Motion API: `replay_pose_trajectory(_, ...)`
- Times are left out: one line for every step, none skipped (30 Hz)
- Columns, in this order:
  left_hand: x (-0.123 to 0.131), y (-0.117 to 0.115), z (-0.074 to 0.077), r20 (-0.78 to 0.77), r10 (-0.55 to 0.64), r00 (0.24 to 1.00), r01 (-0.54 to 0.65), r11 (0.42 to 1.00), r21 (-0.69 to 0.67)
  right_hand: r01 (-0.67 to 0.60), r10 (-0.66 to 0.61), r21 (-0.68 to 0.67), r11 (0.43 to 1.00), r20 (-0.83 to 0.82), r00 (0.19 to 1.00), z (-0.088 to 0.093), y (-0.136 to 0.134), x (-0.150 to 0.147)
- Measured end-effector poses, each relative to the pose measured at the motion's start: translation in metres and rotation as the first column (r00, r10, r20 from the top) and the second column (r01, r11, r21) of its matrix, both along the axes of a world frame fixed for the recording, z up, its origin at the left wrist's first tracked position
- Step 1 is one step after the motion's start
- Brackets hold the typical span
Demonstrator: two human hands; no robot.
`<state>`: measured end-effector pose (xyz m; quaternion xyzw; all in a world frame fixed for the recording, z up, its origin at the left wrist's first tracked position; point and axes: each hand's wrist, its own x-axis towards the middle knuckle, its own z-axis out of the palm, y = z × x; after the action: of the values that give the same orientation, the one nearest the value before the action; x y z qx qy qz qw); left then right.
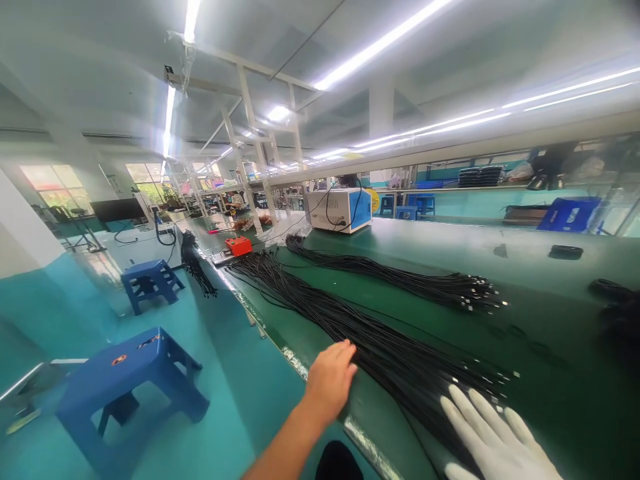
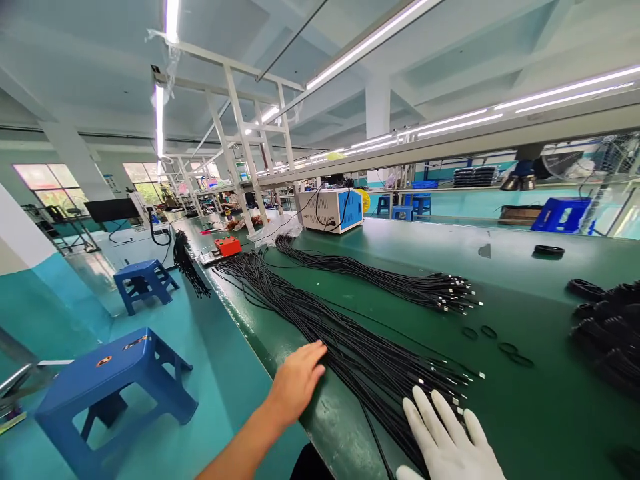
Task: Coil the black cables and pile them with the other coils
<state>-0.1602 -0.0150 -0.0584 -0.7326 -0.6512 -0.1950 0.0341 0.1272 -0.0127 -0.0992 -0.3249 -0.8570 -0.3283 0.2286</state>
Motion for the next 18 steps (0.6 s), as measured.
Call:
replay_pose_trajectory(-0.007,0.004,0.001,0.011,0.028,1.000,-0.028,0.999,0.022,0.009,-0.009,-0.008,1.000,-0.007,1.000,0.006,-0.001,-0.002)
replay_pose_trajectory(-0.014,0.008,0.003,0.021,0.059,0.998,-0.059,0.998,0.038,0.022,-0.023,-0.018,1.000,-0.021,1.000,0.012,-0.003,-0.005)
replay_pose_trajectory(-0.020,0.013,0.005,0.030,0.085,0.996,-0.086,0.995,0.055,0.029,-0.030,-0.038,0.999,-0.031,0.999,0.020,-0.004,-0.008)
replay_pose_trajectory(-0.023,0.018,0.007,0.036,0.098,0.995,-0.100,0.993,0.067,0.022,-0.025,-0.070,0.997,-0.033,0.999,0.028,-0.006,-0.012)
replay_pose_trajectory(-0.025,0.023,0.009,0.039,0.093,0.995,-0.096,0.993,0.073,0.003,-0.006,-0.125,0.992,-0.019,1.000,0.035,-0.007,-0.016)
replay_pose_trajectory(-0.025,0.027,0.010,0.038,0.072,0.997,-0.075,0.994,0.075,-0.032,0.033,-0.192,0.981,0.002,0.999,0.040,-0.009,-0.020)
replay_pose_trajectory(-0.024,0.031,0.011,0.034,0.040,0.999,-0.042,0.996,0.073,-0.064,0.072,-0.269,0.961,0.022,0.997,0.042,-0.010,-0.024)
replay_pose_trajectory(-0.022,0.034,0.012,0.028,0.001,1.000,-0.003,0.998,0.070,-0.077,0.094,-0.346,0.935,0.035,0.995,0.042,-0.011,-0.026)
replay_pose_trajectory(-0.019,0.037,0.013,0.021,-0.037,0.999,0.035,0.997,0.066,-0.070,0.092,-0.413,0.908,0.034,0.995,0.040,-0.012,-0.028)
replay_pose_trajectory(-0.017,0.040,0.014,0.014,-0.070,0.997,0.069,0.996,0.064,-0.043,0.062,-0.468,0.883,0.025,0.998,0.036,-0.013,-0.029)
replay_pose_trajectory(-0.015,0.042,0.016,0.008,-0.096,0.995,0.096,0.993,0.067,-0.013,0.024,-0.509,0.861,0.015,1.000,0.030,-0.013,-0.029)
replay_pose_trajectory(-0.014,0.044,0.019,0.004,-0.115,0.993,0.114,0.991,0.076,0.008,-0.005,-0.539,0.842,0.008,1.000,0.025,-0.013,-0.028)
replay_pose_trajectory(-0.013,0.046,0.022,0.003,-0.126,0.992,0.125,0.988,0.093,0.020,-0.026,-0.556,0.831,-0.004,1.000,0.020,-0.012,-0.026)
replay_pose_trajectory(-0.012,0.046,0.025,0.004,-0.133,0.991,0.132,0.985,0.116,0.028,-0.055,-0.551,0.834,-0.032,0.998,0.017,-0.011,-0.023)
replay_pose_trajectory(-0.011,0.047,0.029,0.005,-0.137,0.991,0.135,0.981,0.141,0.040,-0.096,-0.530,0.847,-0.079,0.992,0.014,-0.008,-0.020)
replay_pose_trajectory(-0.009,0.046,0.033,0.006,-0.141,0.990,0.138,0.977,0.165,0.064,-0.155,-0.497,0.865,-0.143,0.978,0.014,-0.005,-0.016)
replay_pose_trajectory(-0.006,0.045,0.037,0.008,-0.146,0.989,0.142,0.972,0.185,0.107,-0.231,-0.459,0.882,-0.223,0.947,0.014,-0.001,-0.013)
replay_pose_trajectory(-0.001,0.044,0.042,0.012,-0.152,0.988,0.147,0.968,0.202,0.133,-0.271,-0.421,0.897,-0.287,0.919,0.015,0.004,-0.009)
